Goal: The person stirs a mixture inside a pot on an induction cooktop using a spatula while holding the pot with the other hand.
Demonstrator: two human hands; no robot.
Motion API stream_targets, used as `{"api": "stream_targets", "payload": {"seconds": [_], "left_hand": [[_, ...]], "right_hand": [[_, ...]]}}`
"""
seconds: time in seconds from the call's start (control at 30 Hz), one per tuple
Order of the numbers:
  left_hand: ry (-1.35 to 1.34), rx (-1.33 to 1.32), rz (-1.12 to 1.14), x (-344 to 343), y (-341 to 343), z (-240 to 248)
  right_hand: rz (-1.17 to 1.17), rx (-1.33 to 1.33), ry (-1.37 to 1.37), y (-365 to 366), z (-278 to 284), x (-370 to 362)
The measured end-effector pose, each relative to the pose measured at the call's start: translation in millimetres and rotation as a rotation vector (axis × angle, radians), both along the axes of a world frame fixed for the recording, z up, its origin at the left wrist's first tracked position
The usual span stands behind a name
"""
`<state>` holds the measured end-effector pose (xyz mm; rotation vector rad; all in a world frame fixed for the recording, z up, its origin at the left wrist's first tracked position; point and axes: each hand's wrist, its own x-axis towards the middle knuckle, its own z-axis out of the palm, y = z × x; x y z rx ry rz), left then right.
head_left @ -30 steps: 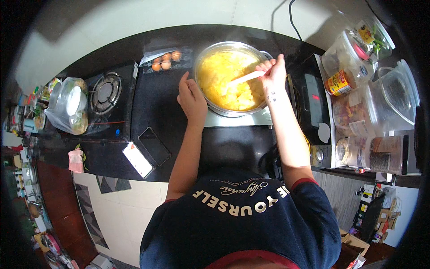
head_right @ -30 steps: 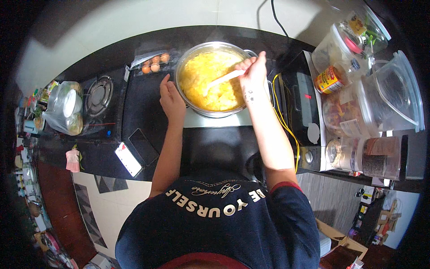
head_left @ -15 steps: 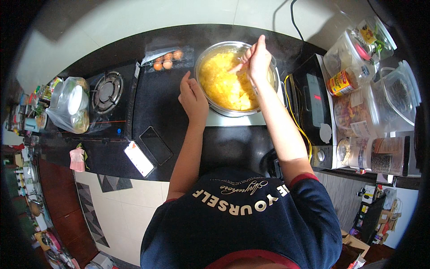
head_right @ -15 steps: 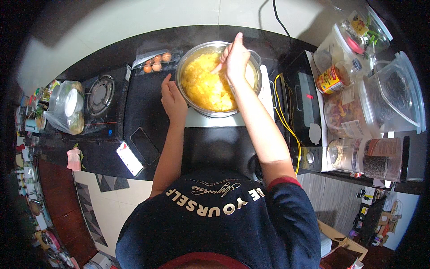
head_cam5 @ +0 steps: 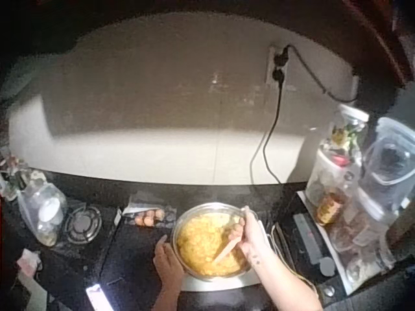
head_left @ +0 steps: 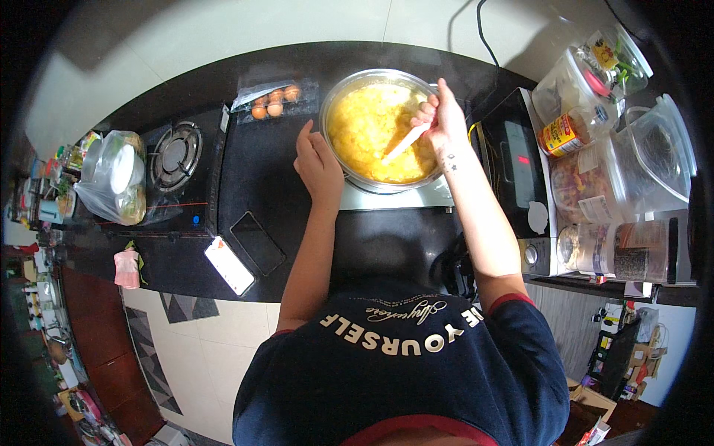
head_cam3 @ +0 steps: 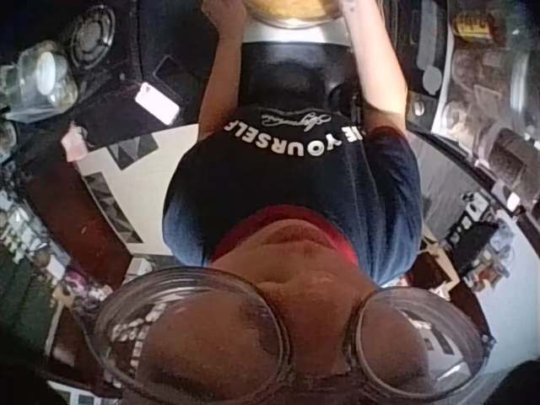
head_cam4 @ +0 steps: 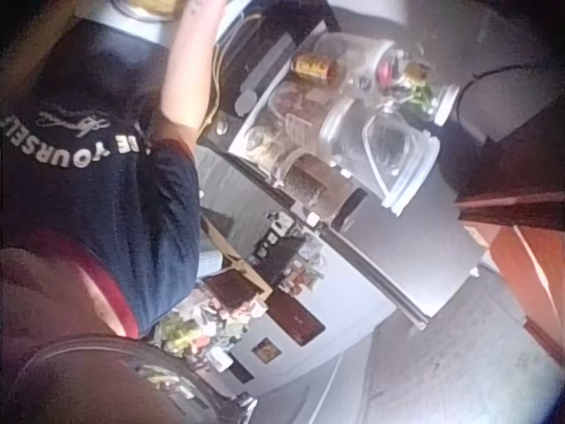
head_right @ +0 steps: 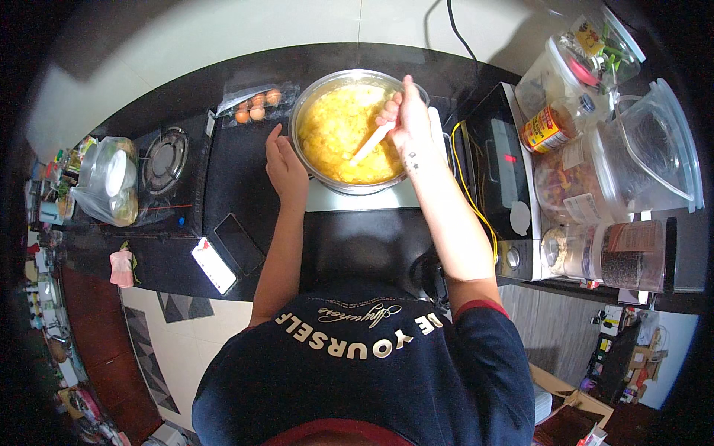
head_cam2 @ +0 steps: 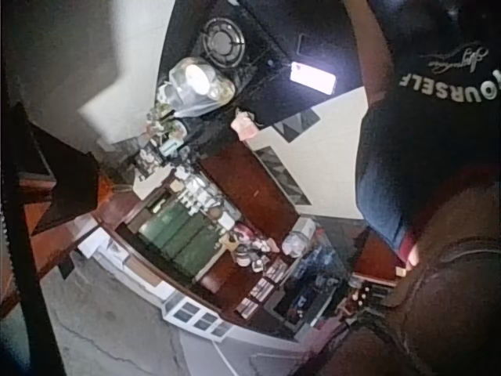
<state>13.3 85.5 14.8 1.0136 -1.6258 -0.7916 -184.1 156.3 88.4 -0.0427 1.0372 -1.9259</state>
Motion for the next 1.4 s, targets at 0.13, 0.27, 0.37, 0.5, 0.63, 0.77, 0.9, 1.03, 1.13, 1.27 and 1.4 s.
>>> {"api": "stream_targets", "payload": {"seconds": [0.13,0.27,0.37,0.5,0.63,0.77,0.9,1.03,1.13,1.27,1.4], "left_hand": [[-0.03,0.007,0.006,0.1,2.4,4.3],[0.029,0.079,-0.029,-0.6,4.1,8.4],[0.021,0.009,-0.009,0.4,0.4,0.1],[0.007,-0.013,0.003,0.1,0.2,-1.0],[0.052,0.082,-0.046,-1.1,3.1,8.7],[0.014,-0.014,-0.008,-2.4,0.0,0.8],[0.014,0.006,-0.013,-0.6,2.8,3.6],[-0.016,-0.069,0.024,-1.4,1.8,1.1],[-0.004,0.009,0.01,0.3,0.5,0.1],[-0.01,-0.012,0.028,-0.1,0.9,0.5],[0.007,0.024,0.004,-2.1,-1.0,-0.3]], "right_hand": [[-0.229,-0.059,-0.094,4.1,2.6,-17.8],[-0.33,-0.33,0.075,9.4,18.8,-31.4],[-0.366,-0.351,0.306,1.8,47.8,-24.0],[-0.362,-0.341,0.577,-12.5,58.9,-16.8],[-0.305,-0.218,0.962,-30.7,28.9,-16.2],[-0.098,-0.026,0.93,-34.9,7.0,-22.3],[-0.036,0.113,0.829,-18.9,12.7,-20.3],[-0.023,0.244,0.679,-1.4,23.7,-14.4],[0.137,0.156,0.387,9.6,24.4,-13.6],[0.126,0.111,0.132,11.3,7.3,-7.2],[-0.134,-0.175,0.002,6.8,-26.3,10.1]]}}
